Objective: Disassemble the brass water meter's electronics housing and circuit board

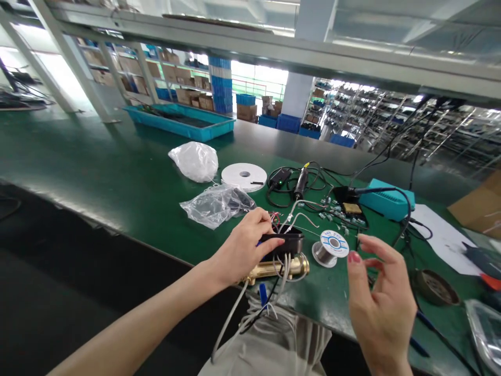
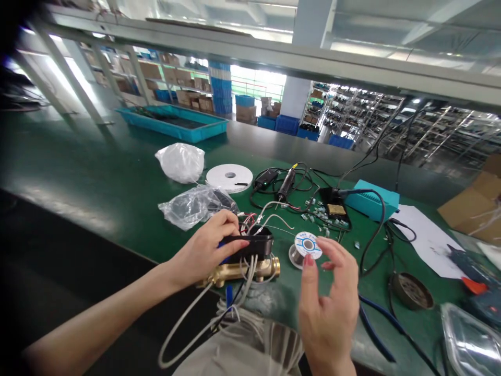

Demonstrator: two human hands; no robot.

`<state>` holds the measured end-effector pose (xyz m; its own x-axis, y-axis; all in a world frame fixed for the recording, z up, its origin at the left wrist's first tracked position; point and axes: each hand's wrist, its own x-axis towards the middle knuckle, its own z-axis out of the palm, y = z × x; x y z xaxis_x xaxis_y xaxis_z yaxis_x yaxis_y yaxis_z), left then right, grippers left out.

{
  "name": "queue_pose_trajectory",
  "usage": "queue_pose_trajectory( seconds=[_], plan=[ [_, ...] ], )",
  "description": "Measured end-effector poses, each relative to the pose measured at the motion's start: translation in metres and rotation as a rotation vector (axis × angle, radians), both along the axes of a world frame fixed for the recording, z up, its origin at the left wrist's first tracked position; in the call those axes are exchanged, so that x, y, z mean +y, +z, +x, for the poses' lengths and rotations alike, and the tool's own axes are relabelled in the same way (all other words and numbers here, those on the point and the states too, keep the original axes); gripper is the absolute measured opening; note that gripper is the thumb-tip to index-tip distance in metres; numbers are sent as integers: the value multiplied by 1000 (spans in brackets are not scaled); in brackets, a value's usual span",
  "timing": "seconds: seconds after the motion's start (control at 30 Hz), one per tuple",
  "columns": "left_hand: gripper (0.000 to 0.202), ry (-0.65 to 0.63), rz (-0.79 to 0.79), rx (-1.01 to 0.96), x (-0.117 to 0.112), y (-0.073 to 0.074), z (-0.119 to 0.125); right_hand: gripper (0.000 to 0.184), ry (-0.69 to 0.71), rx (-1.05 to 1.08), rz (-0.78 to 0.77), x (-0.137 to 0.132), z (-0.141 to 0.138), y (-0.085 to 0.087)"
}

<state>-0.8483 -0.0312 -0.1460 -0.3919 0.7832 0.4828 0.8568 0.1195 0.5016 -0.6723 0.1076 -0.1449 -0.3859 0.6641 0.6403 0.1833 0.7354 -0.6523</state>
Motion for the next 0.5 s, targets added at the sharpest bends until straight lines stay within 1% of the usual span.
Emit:
queue_pose_trajectory(
  seconds=[0.07, 0.1, 0.17, 0.23, 0.3, 0.37, 0.47, 0.5],
  plan=[
    [20, 27, -24, -107, 4, 0, -3, 16, 145, -85, 102, -3, 0, -11],
    [22, 38, -31, -132, 6, -1, -4, 15, 241, -142, 135, -5, -1, -18],
    [23, 55, -27, -148, 9, -6, -7, 21, 404, -266, 148, -8, -4, -31],
    [23, 69, -23, -146, 11, -10, -9, 29, 496, -368, 104, -10, -8, -43],
    [22, 87, -16, -139, 13, -13, -8, 32, 533, -417, 57, -10, -12, -52],
    [22, 109, 2, -124, 13, -15, -7, 29, 526, -442, 76, -10, -17, -57],
    [20, 136, 24, -113, 14, -17, -3, 9, 495, -499, 186, -13, -25, -57],
    [20, 147, 26, -116, 14, -18, -1, 6, 499, -523, 208, -15, -28, -56]
  ],
)
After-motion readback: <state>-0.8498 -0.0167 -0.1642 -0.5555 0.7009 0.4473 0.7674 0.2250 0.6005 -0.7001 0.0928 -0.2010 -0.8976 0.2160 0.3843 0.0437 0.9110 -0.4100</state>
